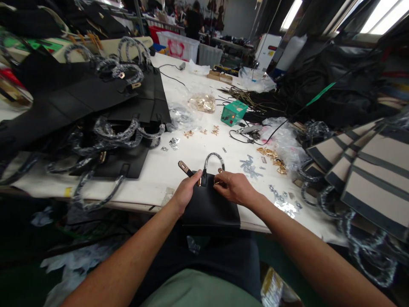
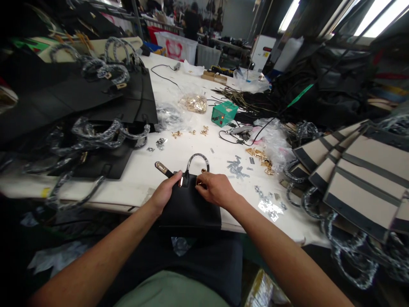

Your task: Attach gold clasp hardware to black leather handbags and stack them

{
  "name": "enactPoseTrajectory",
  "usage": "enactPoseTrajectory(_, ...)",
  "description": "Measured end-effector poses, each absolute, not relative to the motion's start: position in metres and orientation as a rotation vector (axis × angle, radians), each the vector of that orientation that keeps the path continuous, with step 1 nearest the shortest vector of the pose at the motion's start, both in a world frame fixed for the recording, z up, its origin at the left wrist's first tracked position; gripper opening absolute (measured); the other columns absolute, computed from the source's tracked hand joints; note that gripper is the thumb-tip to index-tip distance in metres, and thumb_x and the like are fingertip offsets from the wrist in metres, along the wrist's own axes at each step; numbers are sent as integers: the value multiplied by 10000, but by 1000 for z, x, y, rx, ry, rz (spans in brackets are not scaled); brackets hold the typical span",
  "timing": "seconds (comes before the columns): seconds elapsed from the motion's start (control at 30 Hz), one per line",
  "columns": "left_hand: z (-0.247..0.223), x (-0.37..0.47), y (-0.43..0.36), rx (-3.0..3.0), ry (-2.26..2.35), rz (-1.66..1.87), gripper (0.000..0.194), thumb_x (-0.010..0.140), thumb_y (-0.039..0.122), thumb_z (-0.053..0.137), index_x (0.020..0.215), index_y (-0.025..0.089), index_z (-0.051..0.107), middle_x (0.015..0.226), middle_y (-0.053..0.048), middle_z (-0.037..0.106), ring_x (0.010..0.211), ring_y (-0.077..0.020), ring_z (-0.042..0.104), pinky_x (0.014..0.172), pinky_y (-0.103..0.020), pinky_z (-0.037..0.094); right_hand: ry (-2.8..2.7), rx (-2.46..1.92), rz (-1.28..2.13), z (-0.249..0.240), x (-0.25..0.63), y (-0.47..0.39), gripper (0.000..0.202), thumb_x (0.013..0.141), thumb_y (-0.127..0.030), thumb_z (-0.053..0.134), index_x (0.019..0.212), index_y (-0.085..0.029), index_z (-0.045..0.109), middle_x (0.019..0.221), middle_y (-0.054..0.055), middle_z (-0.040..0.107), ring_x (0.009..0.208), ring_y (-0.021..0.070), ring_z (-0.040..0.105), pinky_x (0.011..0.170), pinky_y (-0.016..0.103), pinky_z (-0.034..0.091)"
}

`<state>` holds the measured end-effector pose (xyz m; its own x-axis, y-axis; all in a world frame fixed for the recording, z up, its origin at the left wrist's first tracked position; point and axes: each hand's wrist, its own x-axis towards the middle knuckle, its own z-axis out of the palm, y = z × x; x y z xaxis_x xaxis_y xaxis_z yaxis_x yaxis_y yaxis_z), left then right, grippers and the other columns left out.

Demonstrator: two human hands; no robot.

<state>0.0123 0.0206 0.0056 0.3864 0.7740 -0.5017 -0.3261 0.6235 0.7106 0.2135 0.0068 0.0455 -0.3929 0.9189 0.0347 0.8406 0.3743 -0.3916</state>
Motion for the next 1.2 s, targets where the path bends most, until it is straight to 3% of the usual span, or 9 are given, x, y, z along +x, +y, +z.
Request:
enactPoseTrajectory(0.33,2,8,19,608,883,725,550,799,598,642,1035,110,733,854,-121,761,706,-250,713,693,-332,552,-2329,-1513,477,39,208,9,55,764,-183,613,807,-217,614,768,-29,631,669,113,550,631,209,367)
enactPoseTrajectory(0.63,7,10,17,601,830,752,517,802,562,662,1024,100,737,893,-135,761,771,-266,718,757,-348,551,-2165,-1551,721,40,211,5,79,853,-267,660,900,-259,724,917,-6,727,826,158,655,755,254,453)
enactPoseTrajectory(0.87,9,9,14,634,824,730,528,800,564,665,1050,104,730,892,-135,760,757,-271,716,758,-366,549,-2142,-1636,636,32,206,0,63,852,-270,674,903,-264,711,892,-17,731,798,159,660,743,251,451)
enactPoseTrajectory(1.07,9,9,13,694,854,741,525,802,570,659,1023,99,734,872,-130,758,762,-264,708,752,-353,538,-2377,-1564,491,44,206,-9,160,941,-289,556,1006,-253,698,1030,28,711,917,173,654,774,251,442)
enactPoseTrajectory(1.2,6,8,13,703,852,723,523,785,569,676,1006,99,734,827,-125,752,709,-258,697,706,-351,533,-2391,-1651,398,43,201,-13,179,954,-304,525,1005,-241,685,1010,43,708,873,181,654,728,258,437)
